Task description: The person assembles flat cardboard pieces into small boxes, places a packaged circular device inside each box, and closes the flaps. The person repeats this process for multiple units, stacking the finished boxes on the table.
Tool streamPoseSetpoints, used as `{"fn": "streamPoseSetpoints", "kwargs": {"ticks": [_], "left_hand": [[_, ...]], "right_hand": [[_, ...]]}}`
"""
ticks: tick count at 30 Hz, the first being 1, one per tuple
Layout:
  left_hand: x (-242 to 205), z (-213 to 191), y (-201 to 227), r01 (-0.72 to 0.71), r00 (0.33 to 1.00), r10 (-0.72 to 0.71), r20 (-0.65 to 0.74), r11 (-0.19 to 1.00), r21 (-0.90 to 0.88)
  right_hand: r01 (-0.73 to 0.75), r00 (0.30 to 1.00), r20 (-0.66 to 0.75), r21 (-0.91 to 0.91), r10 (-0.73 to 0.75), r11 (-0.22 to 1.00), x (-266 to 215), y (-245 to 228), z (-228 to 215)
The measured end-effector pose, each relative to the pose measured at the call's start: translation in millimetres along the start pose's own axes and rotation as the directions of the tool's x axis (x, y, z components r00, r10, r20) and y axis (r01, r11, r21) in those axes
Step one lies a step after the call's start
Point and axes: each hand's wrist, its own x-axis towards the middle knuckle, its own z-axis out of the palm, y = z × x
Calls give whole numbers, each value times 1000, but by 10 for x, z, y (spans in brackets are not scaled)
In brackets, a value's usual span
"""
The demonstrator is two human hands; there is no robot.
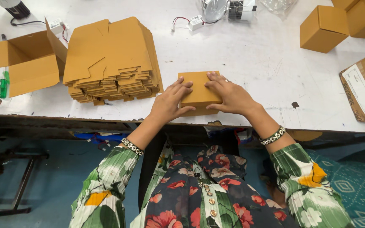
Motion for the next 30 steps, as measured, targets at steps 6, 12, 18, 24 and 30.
{"fn": "streamPoseSetpoints", "kwargs": {"ticks": [6,12,18,24,30], "left_hand": [[78,37,-2,146,988,-145,45,989,-19],[-53,166,75,30,997,-30,-72,1000,2],[-310,278,164,-54,989,52,-139,999,-5],[-306,308,119,-59,985,58,-162,998,3],[-297,400,99,-39,980,38,-196,999,-2]], "right_hand": [[61,993,-103,-24,-63,998,-83,62,30],[62,977,-205,9,-59,998,-153,-5,233],[91,947,-313,43,-73,995,-275,-78,324],[137,869,-475,-38,-139,990,-336,-183,530],[63,833,-551,19,-42,998,-294,-165,657]]}}
